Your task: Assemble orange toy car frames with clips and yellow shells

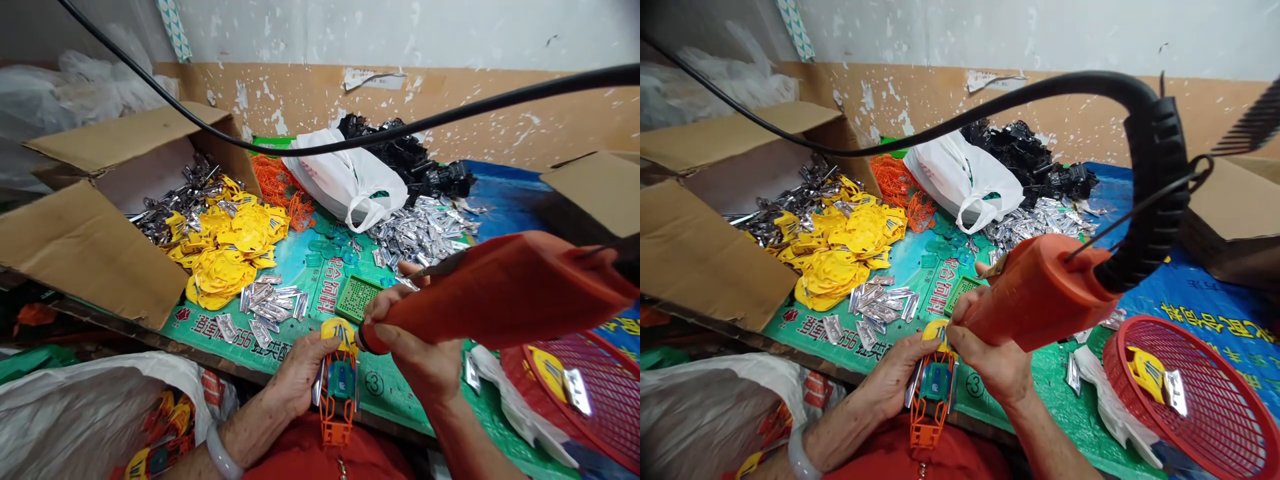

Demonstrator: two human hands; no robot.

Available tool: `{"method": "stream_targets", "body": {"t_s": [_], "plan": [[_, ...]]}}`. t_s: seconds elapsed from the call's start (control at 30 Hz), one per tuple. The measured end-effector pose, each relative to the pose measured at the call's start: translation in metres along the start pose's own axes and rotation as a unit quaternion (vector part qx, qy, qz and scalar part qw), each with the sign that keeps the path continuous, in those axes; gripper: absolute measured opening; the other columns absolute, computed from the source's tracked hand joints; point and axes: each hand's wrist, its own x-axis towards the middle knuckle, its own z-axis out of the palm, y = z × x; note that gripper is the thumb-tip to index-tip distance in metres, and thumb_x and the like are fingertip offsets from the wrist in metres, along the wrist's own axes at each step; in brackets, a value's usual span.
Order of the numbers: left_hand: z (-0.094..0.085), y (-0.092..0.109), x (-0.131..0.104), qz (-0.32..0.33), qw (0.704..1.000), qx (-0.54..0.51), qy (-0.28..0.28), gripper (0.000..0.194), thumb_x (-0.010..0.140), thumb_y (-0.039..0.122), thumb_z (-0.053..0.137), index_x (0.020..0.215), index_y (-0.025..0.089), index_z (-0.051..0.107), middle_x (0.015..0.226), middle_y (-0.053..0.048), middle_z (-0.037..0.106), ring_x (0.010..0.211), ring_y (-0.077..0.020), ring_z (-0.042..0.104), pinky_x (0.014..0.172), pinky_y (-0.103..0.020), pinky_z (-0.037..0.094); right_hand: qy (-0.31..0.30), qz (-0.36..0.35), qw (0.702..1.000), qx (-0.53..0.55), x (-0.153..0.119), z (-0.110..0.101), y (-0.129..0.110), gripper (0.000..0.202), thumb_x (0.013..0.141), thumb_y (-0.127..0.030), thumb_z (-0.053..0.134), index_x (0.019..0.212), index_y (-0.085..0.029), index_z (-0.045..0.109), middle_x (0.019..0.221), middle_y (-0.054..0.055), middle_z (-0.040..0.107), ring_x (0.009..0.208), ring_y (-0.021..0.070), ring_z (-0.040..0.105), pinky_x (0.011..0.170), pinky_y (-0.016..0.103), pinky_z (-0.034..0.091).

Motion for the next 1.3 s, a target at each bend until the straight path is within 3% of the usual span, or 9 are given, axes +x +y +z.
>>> {"method": "stream_targets", "body": {"t_s": [0.2, 0.43, 0.63, 0.9, 1.3], "plan": [[-0.001, -0.001, -0.002, 0.017, 1.0, 0.015, 0.005, 0.029, 0.062, 0.028, 0.079, 0.083, 0.01, 0.068, 0.063, -0.002, 0.066, 0.049, -0.0107, 0.057, 0.051, -0.021, 0.045, -0.003, -0.002, 1.0, 0.012, -0.001, 0.001, 0.0, 0.034, 0.066, -0.018, 0.072, 0.097, -0.022, 0.059, 0.067, -0.002, 0.058, 0.063, 0.0171, 0.058, 0.059, 0.036, 0.052], [-0.002, -0.002, 0.0, 0.02, 1.0, 0.01, 0.0, 0.033, 0.062, 0.03, 0.079, 0.086, 0.01, 0.068, 0.069, -0.005, 0.068, 0.056, -0.0134, 0.061, 0.054, -0.022, 0.047, -0.003, 0.005, 0.995, 0.097, 0.004, -0.001, -0.017, 0.064, 0.065, -0.019, 0.074, 0.121, -0.031, 0.047, 0.068, -0.004, 0.06, 0.06, 0.0168, 0.057, 0.051, 0.032, 0.05], [-0.005, -0.003, 0.003, 0.019, 1.0, 0.01, 0.015, 0.03, 0.063, 0.027, 0.078, 0.086, 0.009, 0.069, 0.071, -0.006, 0.07, 0.056, -0.0133, 0.061, 0.055, -0.022, 0.048, 0.008, 0.004, 0.992, 0.123, 0.007, -0.007, -0.022, 0.064, 0.066, -0.017, 0.074, 0.122, -0.032, 0.048, 0.07, -0.003, 0.06, 0.061, 0.0177, 0.058, 0.046, 0.029, 0.047], [-0.005, -0.002, 0.004, -0.004, 1.0, 0.002, 0.014, 0.025, 0.063, 0.026, 0.078, 0.078, 0.01, 0.066, 0.062, -0.003, 0.066, 0.053, -0.0132, 0.06, 0.053, -0.023, 0.047, 0.005, 0.004, 0.991, 0.131, 0.008, -0.008, -0.014, 0.061, 0.064, -0.017, 0.074, 0.118, -0.032, 0.05, 0.07, -0.003, 0.06, 0.059, 0.0169, 0.058, 0.053, 0.033, 0.05], [-0.002, -0.002, 0.006, -0.032, 0.999, -0.033, 0.013, 0.025, 0.064, 0.019, 0.075, 0.085, 0.008, 0.068, 0.065, -0.006, 0.07, 0.051, -0.0151, 0.062, 0.055, -0.026, 0.052, -0.019, 0.006, 0.992, 0.128, 0.004, -0.003, -0.002, 0.058, 0.066, -0.015, 0.073, 0.117, -0.032, 0.052, 0.072, -0.004, 0.06, 0.061, 0.0152, 0.057, 0.058, 0.033, 0.049]]}}
